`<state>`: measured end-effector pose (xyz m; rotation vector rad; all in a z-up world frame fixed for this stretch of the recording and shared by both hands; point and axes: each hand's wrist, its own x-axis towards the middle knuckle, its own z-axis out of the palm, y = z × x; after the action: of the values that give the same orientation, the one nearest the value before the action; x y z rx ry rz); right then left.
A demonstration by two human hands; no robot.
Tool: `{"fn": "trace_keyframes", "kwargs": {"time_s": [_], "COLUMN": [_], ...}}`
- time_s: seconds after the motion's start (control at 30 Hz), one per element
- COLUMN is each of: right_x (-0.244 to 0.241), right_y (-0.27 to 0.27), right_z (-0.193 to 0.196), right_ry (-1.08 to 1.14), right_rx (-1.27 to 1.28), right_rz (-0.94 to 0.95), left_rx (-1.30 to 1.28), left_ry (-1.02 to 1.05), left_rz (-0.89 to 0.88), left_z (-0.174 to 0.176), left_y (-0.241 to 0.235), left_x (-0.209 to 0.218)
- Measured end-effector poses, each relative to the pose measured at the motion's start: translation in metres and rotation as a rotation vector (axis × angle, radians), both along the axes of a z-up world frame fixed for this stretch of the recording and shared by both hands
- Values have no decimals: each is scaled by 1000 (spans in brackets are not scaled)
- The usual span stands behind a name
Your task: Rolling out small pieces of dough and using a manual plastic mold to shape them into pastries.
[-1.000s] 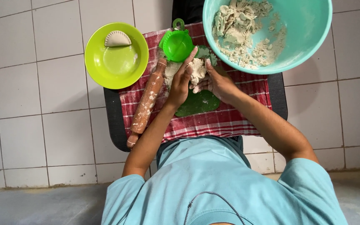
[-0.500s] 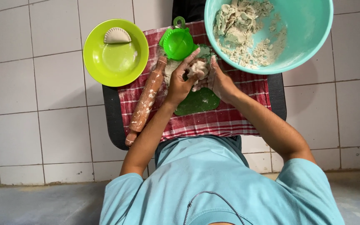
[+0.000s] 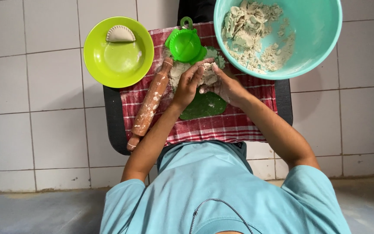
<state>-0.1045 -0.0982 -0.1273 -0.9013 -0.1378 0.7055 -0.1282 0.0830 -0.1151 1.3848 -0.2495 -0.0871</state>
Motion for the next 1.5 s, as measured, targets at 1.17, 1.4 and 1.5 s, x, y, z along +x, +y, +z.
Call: {"fn": "trace_keyframes", "kwargs": {"time_s": [1.17,1.4,1.5], "right_x": [-3,4,9], "right_y": [5,11,12], "right_z": [-12,-17,-17], "right_ry": [-96,-36,265], "right_rx": [-130,7,21], "right_rz": [-11,5,-80], "left_rx": [93,25,42], "left_ry": [5,-22,-101], "left_rz": [69,96,85], "left_z": [21,-24,-5], "left_y": [-1,-1,-2], "left_x": [2,5,5]}}
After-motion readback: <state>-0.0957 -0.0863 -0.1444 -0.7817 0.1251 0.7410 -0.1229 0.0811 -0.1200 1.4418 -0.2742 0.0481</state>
